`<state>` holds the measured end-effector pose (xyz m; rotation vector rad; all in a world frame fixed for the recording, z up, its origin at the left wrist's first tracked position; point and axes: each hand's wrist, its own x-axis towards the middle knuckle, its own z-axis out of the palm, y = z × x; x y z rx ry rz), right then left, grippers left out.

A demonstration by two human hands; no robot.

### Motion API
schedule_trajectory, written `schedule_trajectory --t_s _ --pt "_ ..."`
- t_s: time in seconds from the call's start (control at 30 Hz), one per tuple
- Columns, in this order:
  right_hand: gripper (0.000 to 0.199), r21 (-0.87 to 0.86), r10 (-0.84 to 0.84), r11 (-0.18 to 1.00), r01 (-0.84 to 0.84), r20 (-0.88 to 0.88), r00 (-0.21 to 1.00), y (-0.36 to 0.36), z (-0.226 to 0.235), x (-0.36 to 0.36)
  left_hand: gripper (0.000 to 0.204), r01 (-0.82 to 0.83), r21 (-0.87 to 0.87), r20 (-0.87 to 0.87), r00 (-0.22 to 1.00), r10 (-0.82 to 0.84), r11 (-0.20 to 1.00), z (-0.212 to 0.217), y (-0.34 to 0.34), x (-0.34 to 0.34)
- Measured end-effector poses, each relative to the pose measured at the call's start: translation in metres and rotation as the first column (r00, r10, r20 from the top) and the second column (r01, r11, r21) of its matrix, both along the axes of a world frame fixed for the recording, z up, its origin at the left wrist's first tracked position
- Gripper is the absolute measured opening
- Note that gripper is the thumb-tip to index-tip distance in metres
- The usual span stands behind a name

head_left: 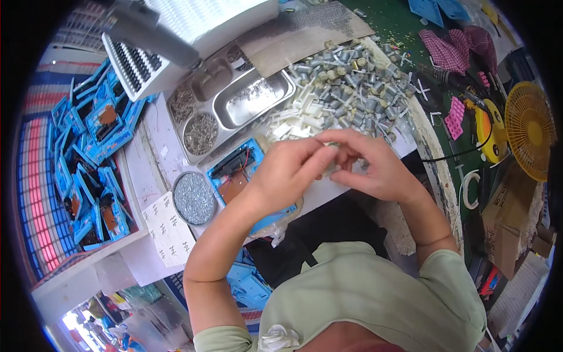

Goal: Assembling and soldering components of a blue handheld electronic device on a factory workbench.

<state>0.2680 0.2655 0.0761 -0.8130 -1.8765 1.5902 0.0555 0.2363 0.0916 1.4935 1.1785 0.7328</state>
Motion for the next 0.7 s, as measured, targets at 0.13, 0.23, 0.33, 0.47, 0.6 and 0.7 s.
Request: schedule_trajectory --t_s 0.13,0.23,0.33,0.47,0.6,0.7 --pt "0.057 -0.278 -0.125 0.958 0.073 -0.175 0.977 0.0 -0.012 0.033 0.037 0.241 0.087 -0.184 0.957 -0.223 0.967 0.007 0.04 0.029" --pt "0.056 -0.353 -0.219 0.93 0.106 -0.297 0.93 0.004 -0.016 0.057 0.045 0.276 -0.257 -0.136 0.939 -0.317 0.926 0.031 0.108 0.04" --pt "0.055 -0.444 -0.34 0.882 0.159 -0.365 0.867 0.004 -0.018 0.053 0.043 -0.087 0.427 -0.439 0.85 0.29 0.9 -0.01 0.2 0.042" --pt "0.054 -0.408 -0.337 0.894 0.187 -0.334 0.88 0.002 -0.027 0.064 0.037 0.005 0.412 -0.775 0.528 0.347 0.911 -0.052 0.266 0.08" --pt "0.054 -0.446 -0.377 0.871 0.207 -0.334 0.864 0.0 -0.03 0.074 0.042 -0.034 0.293 -0.825 0.495 0.271 0.955 -0.056 0.276 0.098" --pt "0.054 -0.447 -0.385 0.869 0.212 -0.342 0.857 0.0 -0.03 0.075 0.043 -0.055 0.336 -0.824 0.467 0.322 0.94 -0.065 0.283 0.101"
